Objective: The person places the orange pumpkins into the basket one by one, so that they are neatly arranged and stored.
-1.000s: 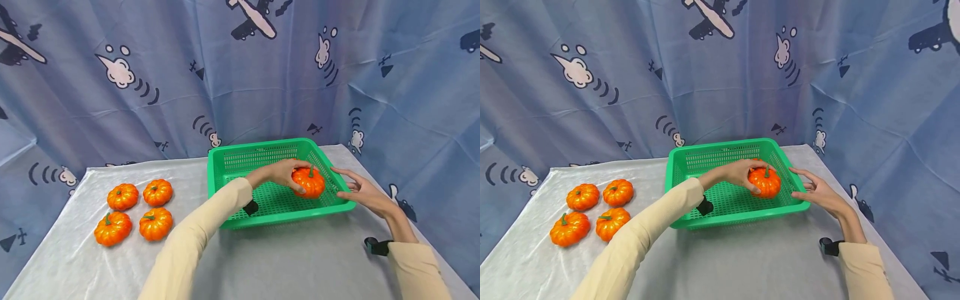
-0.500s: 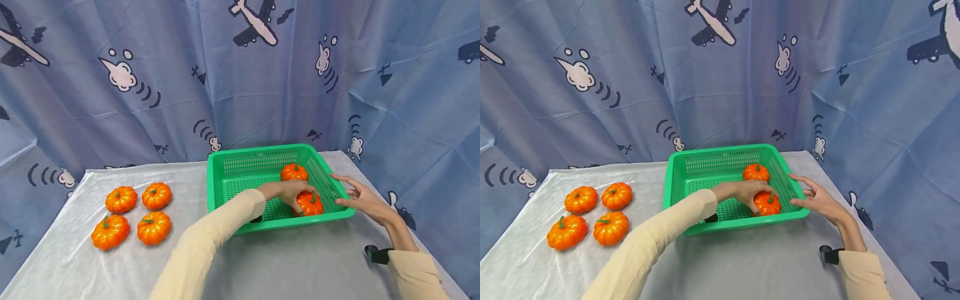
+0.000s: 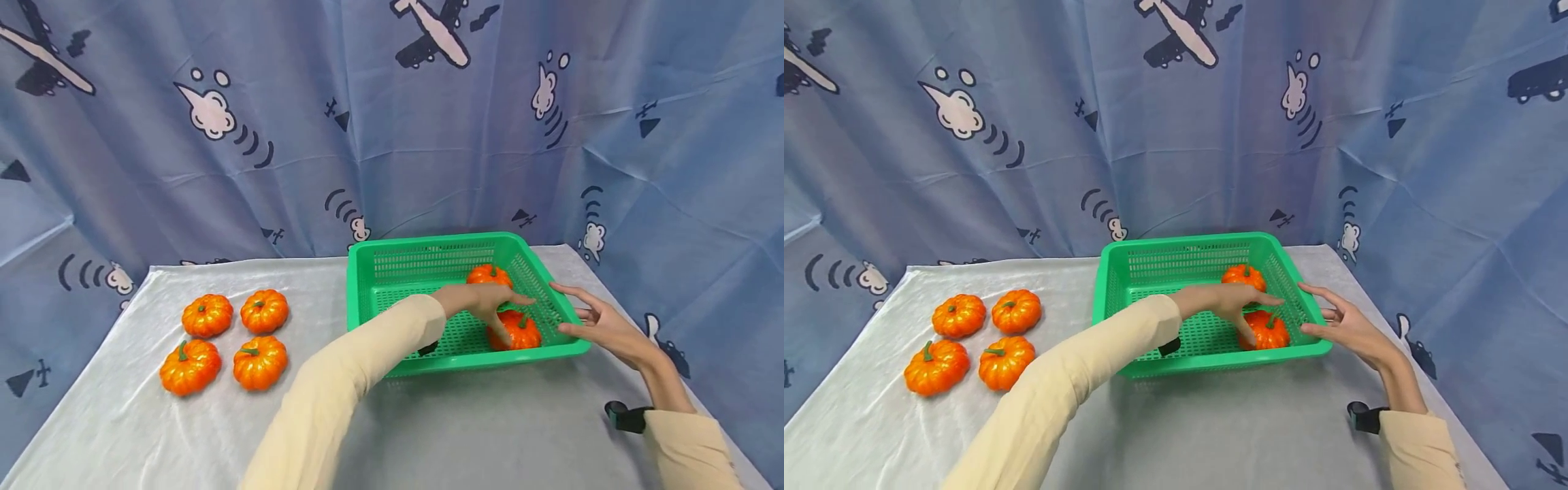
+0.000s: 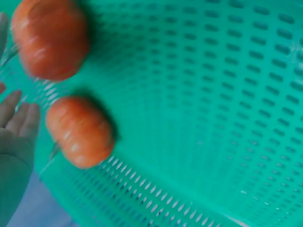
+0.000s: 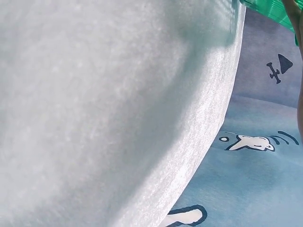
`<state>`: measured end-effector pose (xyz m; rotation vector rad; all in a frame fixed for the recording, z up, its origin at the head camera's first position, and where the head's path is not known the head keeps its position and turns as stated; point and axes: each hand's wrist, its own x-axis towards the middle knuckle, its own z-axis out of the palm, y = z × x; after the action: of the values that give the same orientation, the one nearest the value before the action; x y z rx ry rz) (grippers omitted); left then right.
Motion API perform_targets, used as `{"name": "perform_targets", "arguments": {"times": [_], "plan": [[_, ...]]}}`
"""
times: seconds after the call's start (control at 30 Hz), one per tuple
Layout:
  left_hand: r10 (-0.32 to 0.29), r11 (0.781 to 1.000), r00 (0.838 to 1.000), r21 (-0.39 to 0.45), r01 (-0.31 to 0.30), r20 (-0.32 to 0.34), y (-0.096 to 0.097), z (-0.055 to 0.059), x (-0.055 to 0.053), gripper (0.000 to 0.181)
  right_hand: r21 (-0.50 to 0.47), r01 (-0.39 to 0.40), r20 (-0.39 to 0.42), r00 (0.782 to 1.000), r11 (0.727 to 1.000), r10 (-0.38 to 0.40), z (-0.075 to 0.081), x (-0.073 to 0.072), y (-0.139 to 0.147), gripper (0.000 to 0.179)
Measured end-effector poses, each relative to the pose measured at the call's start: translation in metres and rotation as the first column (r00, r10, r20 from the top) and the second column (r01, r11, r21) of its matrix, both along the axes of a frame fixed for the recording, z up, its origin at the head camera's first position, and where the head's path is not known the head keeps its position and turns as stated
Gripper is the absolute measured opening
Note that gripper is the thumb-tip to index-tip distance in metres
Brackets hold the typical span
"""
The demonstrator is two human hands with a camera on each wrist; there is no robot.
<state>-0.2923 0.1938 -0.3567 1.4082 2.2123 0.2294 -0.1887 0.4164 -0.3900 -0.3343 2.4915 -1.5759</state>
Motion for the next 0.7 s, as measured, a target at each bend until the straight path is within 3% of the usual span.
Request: {"name": "perform_targets", "arguments": {"times": [0.07, 0.13, 0.2, 0.3, 0.33, 0.43, 0.57, 0.7], "plan": [[-0.026, 0.995, 1.000, 0.095, 0.025, 0.009, -0.007, 0.014, -0.003, 0.079, 0.013, 0.009, 0.000, 1.000, 1.000, -0.009, 0.001, 0.001, 0.000, 0.066], [-0.057, 0.969, 0.996, 0.245, 0.040, 0.062, -0.019, 0.030, -0.004, 0.070, 0.018, 0.008, 0.004, 1.000, 1.000, -0.008, 0.002, 0.001, -0.001, 0.066], [-0.080, 0.921, 0.986, 0.390, 0.016, 0.149, -0.038, 0.047, -0.001, 0.061, 0.023, 0.000, 0.010, 1.000, 1.000, -0.001, 0.002, 0.000, -0.002, 0.066], [-0.125, 0.841, 0.957, 0.540, -0.037, 0.261, -0.073, 0.071, 0.011, 0.053, 0.026, 0.012, 0.023, 1.000, 1.000, -0.013, 0.004, 0.003, -0.004, 0.066], [-0.125, 0.818, 0.952, 0.572, -0.061, 0.280, -0.087, 0.079, 0.018, 0.051, 0.030, 0.014, 0.021, 1.000, 0.999, -0.014, 0.004, 0.002, -0.004, 0.066], [-0.129, 0.747, 0.956, 0.660, -0.082, 0.264, -0.131, 0.095, 0.037, 0.044, 0.046, 0.024, 0.012, 1.000, 0.999, -0.025, 0.004, 0.002, -0.005, 0.066], [-0.113, 0.657, 0.967, 0.747, -0.101, 0.230, -0.185, 0.104, 0.059, 0.038, 0.087, 0.032, -0.002, 1.000, 0.996, -0.032, 0.003, 0.001, -0.005, 0.065], [-0.022, 0.630, 0.975, 0.761, -0.158, 0.220, -0.235, 0.096, 0.073, 0.037, 0.123, 0.035, 0.000, 0.999, 0.992, -0.036, 0.001, 0.000, -0.006, 0.065]]}}
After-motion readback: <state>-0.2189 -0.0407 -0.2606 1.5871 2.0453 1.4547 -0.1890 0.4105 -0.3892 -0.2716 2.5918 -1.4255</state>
